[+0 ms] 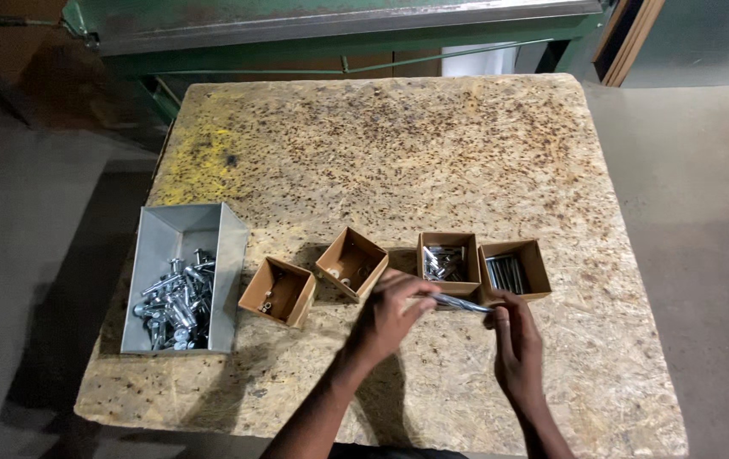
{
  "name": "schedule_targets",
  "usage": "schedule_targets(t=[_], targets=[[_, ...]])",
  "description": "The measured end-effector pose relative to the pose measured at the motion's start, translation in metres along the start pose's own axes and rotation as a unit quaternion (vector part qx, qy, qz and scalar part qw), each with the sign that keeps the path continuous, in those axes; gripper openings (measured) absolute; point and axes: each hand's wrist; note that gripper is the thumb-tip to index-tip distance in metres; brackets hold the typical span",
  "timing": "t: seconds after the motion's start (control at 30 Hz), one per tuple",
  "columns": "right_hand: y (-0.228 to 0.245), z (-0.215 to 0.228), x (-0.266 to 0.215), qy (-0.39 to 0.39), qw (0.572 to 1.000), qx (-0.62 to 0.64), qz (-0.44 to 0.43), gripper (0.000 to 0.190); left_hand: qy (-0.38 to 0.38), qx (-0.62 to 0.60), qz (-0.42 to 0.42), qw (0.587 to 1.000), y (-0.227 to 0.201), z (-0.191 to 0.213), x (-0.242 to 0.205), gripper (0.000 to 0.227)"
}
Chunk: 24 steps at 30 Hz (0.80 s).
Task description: The person picks bolts from a metal bin and washers from a small cardboard box, then threads the washers onto the bolts by hand. The assembled fasteners are placed into a separate cardboard box. The process is repeated continuously throughout the clip.
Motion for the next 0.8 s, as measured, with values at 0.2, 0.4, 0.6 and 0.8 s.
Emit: schedule_targets(t=[0.2,0.4,0.6,0.8], targets=[[0.004,-0.046,-0.033,0.089,0.931,0.197,-0.293,0.049,0.043,-0.057,-0.050,0.996,-0.020,-0.023,-0.033,0.030],[-0.104,-0.054,-0.093,0.030,0.872,0.303,-0.383,0.033,-0.045,0.100,0.081,0.991,0.101,0.028,0.026,0.009],[-0.063,-0.040,-0.104,0.030,0.864,0.264,-0.428,0.053,0.332,0.457,0.150,0.811,0.258,-0.019,0.059,0.035],[-0.050,-0.034,-0.102,0.032,0.866,0.266,-0.423,0.037,0.374,0.501,0.160,0.764,0.254,-0.042,0.068,0.028]])
Point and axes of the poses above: each hand's wrist, its own x-axis towards the middle knuckle, its own z-axis out of the back of the hand, y = z × x, and after that the axes turned 8 degrees about -y, right-handed
